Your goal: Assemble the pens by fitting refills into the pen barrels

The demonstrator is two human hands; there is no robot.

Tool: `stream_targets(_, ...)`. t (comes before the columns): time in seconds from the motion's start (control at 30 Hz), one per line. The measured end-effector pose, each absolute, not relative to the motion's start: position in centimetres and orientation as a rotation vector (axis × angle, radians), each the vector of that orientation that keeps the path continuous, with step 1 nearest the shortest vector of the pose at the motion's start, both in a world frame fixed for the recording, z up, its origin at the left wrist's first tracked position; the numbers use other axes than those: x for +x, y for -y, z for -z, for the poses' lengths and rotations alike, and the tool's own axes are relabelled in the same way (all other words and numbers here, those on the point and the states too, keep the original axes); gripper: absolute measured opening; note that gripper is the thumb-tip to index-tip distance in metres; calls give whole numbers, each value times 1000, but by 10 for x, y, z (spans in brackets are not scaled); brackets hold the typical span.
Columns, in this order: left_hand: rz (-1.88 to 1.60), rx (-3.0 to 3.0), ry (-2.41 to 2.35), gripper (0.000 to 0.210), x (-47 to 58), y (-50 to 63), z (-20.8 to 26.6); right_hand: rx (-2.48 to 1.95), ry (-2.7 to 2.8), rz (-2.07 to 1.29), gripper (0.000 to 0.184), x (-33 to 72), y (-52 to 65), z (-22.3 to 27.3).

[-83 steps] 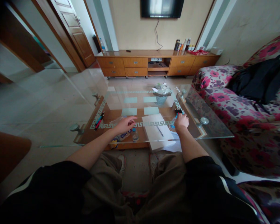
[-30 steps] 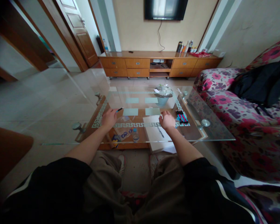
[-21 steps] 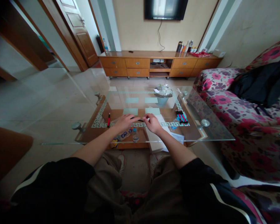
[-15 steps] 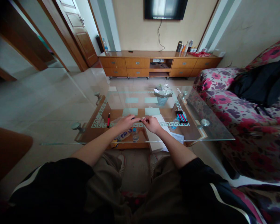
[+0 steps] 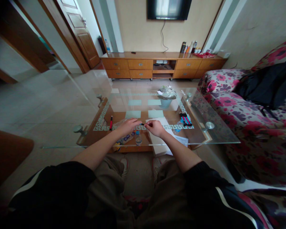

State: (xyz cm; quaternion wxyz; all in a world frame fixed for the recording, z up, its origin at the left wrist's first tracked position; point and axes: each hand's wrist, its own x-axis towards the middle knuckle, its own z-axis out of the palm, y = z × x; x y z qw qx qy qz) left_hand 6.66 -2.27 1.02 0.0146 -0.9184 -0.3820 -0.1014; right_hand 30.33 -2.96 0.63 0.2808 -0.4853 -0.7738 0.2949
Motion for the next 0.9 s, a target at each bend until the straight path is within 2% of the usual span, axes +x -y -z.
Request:
stream_targets(0.27,336,-2856,1283,32,68,29,-10,-1373,2064,-842,46,304,27,-3)
stream_targets(0.47,400,-2931,1256,27,67,30,-10,-1369,1883,-1154,63,305,24,4)
stream_targets(0.63,450,-2911,1235,26,66,27,-8,-1255,1778,-1382,63,302,26,2)
stream_targets(0.9,514,-2922,1198,35,66,25,-7,-1211,1875,-1247,59,305,24,2)
